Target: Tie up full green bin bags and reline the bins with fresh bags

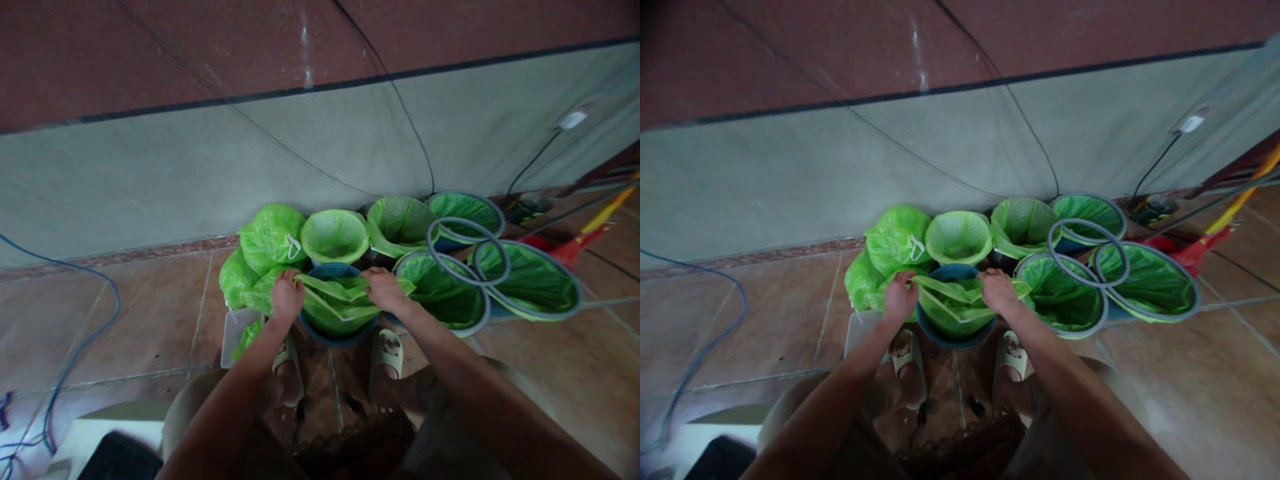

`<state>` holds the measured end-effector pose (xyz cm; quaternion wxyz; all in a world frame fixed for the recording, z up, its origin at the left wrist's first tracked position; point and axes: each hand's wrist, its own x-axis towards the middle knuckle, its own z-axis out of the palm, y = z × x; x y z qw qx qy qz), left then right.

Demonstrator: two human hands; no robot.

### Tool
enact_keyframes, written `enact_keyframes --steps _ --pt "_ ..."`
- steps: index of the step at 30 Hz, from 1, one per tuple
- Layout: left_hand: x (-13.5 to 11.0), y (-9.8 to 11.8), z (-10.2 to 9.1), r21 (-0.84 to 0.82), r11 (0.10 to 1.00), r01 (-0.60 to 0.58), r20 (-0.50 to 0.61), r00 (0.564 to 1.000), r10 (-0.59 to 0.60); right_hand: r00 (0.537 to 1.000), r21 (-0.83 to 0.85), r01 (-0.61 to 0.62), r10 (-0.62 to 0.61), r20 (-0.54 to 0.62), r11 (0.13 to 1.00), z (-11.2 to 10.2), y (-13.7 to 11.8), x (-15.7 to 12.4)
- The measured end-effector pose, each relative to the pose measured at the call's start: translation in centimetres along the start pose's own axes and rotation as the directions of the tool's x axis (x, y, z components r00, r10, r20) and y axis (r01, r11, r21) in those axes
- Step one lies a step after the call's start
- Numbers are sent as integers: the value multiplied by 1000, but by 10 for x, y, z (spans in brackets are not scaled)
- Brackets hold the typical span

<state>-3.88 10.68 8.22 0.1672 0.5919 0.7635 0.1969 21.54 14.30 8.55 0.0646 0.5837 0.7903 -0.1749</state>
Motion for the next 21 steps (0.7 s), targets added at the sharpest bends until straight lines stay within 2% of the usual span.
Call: enact_keyframes --steps 2,3,5,7,9,12,16,19,21 --pt "-17 12 8 -30 975 -222 40 974 223 997 5 77 -77 15 997 9 -8 2" --pt "-25 17 13 -38 943 -330 80 940 332 994 0 104 -104 28 995 14 -11 3" --pt "-41 25 22 -43 855 -517 182 837 515 989 -30 135 -133 64 990 25 -16 4" --pt "-52 29 30 -37 780 -625 297 738 606 987 -84 137 -130 92 987 34 -20 5" --pt "-58 29 39 -4 752 -659 405 687 603 989 -150 129 -116 97 980 41 -23 6" --pt "-57 27 49 78 758 -647 518 676 524 996 -229 83 -71 61 970 48 -23 10" --pt "-50 23 57 152 767 -624 569 690 448 999 -238 10 -1 37 971 50 -22 18" --pt "-48 19 59 166 787 -595 579 704 411 996 -105 -58 64 60 993 49 -22 25" --pt "-46 16 60 148 815 -560 576 719 389 996 23 -89 88 31 996 48 -22 29"
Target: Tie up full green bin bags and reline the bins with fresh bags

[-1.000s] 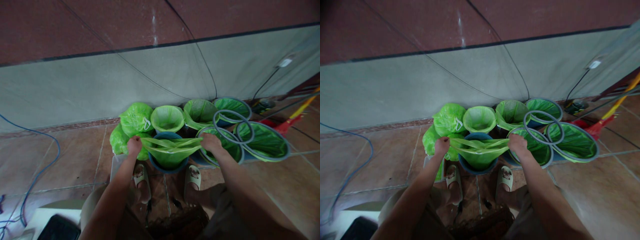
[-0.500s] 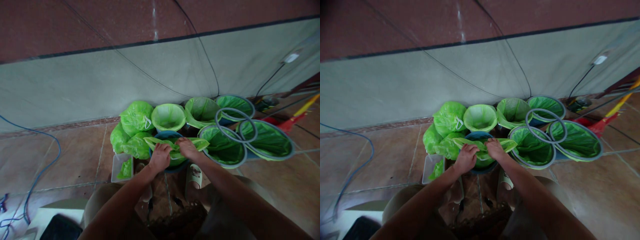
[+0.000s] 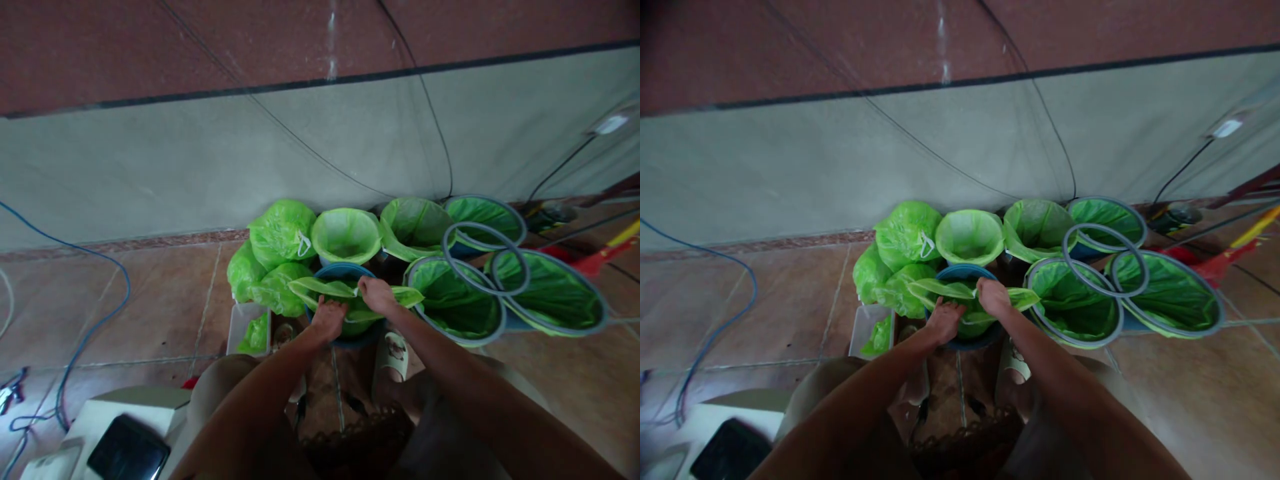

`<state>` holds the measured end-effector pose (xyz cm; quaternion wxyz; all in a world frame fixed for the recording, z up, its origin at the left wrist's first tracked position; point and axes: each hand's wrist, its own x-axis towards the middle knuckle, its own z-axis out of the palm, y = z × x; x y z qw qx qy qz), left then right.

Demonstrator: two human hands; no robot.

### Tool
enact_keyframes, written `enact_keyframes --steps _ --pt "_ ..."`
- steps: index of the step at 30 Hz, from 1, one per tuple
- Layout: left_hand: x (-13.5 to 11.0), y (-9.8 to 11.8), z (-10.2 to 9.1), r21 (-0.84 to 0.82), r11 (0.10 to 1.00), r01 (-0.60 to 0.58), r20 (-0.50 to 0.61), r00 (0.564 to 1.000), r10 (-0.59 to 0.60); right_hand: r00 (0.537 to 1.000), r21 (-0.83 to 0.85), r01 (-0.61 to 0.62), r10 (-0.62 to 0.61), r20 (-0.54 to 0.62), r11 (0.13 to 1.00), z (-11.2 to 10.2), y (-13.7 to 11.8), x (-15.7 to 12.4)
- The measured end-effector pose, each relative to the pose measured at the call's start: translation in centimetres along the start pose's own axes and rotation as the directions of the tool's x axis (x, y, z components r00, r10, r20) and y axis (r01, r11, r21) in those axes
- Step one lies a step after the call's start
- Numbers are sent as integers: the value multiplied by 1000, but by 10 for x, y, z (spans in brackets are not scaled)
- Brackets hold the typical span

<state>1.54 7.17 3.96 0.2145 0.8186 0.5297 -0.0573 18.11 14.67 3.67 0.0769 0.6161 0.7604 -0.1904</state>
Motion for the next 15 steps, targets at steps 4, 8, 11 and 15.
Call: enact_keyframes --steps 4,8,11,15 --pt "2 -4 -3 -116 992 40 -53 997 -47 995 194 33 -13 -100 980 -2 3 5" --pt "10 -5 -9 -282 956 83 -128 984 -123 991 254 114 -90 -104 961 -1 7 7" --pt "15 -6 -12 -447 891 84 -142 976 -164 989 241 137 -117 -93 961 0 10 8" --pt "16 -7 -12 -574 816 72 -130 975 -177 986 273 144 -115 -117 951 0 11 10"
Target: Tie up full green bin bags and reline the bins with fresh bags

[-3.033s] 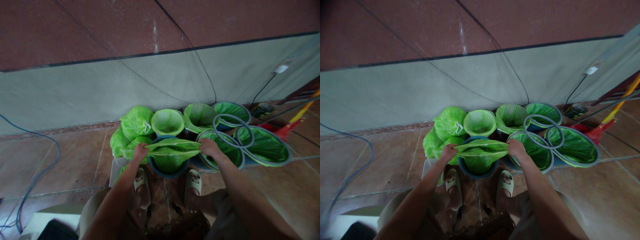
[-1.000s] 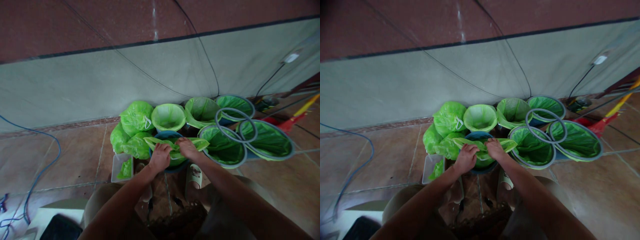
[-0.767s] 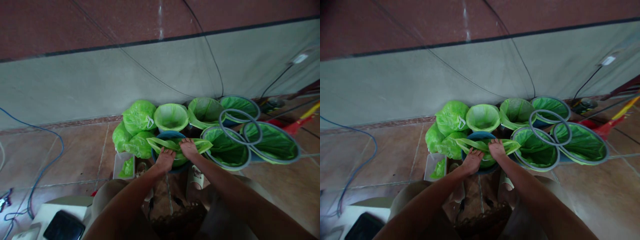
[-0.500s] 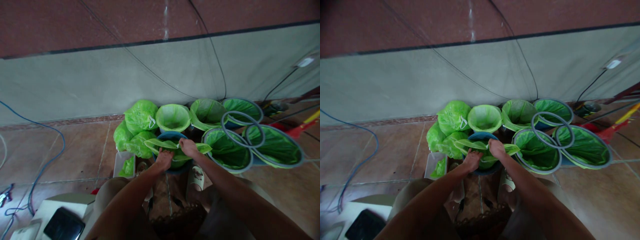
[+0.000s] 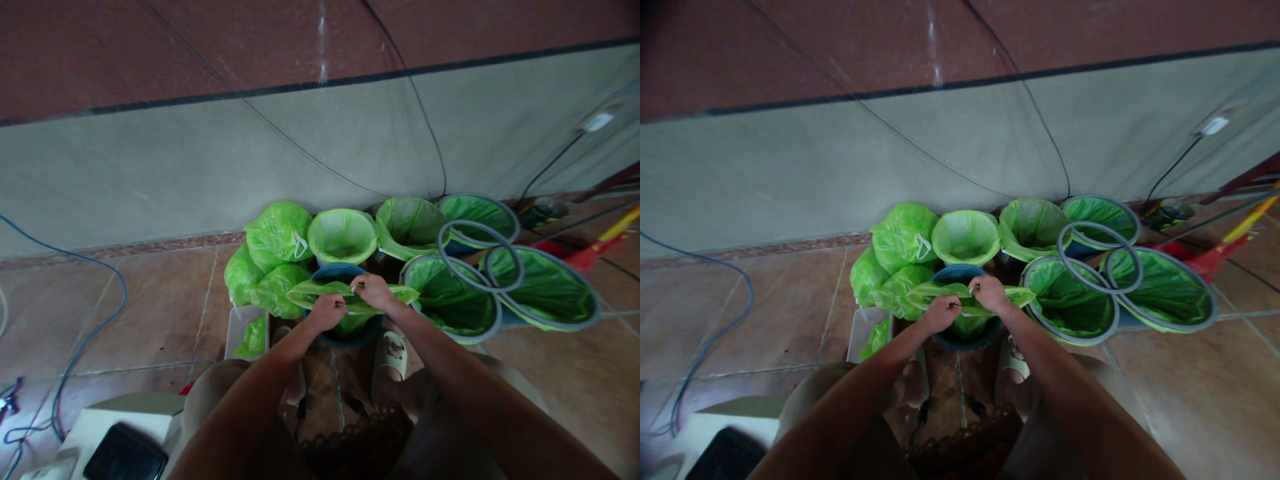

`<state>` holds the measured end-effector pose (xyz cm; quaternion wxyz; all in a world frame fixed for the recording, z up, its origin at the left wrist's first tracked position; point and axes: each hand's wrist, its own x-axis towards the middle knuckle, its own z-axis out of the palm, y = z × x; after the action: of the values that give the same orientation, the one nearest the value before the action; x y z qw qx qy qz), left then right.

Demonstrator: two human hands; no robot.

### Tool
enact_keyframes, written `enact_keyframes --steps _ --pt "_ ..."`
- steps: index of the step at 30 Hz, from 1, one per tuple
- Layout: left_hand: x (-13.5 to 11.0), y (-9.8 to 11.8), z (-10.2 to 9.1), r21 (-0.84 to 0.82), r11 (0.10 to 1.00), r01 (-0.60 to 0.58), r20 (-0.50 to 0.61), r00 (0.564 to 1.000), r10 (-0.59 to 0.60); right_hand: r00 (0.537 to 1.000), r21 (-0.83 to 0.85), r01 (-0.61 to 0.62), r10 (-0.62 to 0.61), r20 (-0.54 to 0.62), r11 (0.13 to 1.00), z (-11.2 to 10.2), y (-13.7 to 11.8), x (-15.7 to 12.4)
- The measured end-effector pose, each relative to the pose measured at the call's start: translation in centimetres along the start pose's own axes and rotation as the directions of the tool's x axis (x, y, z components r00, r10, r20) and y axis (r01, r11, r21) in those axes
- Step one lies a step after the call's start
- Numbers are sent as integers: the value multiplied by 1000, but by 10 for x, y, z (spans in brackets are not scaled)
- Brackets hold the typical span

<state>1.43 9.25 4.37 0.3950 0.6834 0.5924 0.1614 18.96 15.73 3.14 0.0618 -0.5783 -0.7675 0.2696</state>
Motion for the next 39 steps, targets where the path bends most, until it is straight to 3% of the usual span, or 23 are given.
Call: enact_keyframes --steps 5,10,18,21,25,29,31,34,37,39 --pt "-1 3 -4 -87 995 -51 -45 998 47 994 206 51 -30 -106 977 -2 -4 2" --pt "1 8 -12 -153 985 -84 -129 990 65 978 456 96 1 -208 885 -5 -8 4" --pt "5 17 -23 -301 949 -94 -206 978 31 961 784 102 142 -237 612 -18 -23 6" --pt "4 34 -37 -502 855 -129 -234 972 10 964 869 176 98 -248 462 -46 -42 -4" --pt "-3 72 -75 -738 608 -294 -324 944 63 972 938 229 -4 -236 261 -92 -67 -21" --pt "-5 94 -99 -832 440 -339 -373 928 8 978 966 207 -2 -209 155 -108 -75 -24" --pt "-2 94 -100 -846 431 -313 -369 928 -51 987 975 158 -13 -158 156 -103 -74 -21" --pt "4 87 -94 -832 480 -277 -353 933 -72 997 970 9 -82 11 242 -89 -74 -21" --pt "8 80 -89 -781 565 -265 -372 925 -80 953 925 -121 -219 210 361 -77 -78 -24" --pt "10 76 -86 -750 608 -259 -411 903 -122 916 896 -147 -284 283 418 -73 -81 -27"
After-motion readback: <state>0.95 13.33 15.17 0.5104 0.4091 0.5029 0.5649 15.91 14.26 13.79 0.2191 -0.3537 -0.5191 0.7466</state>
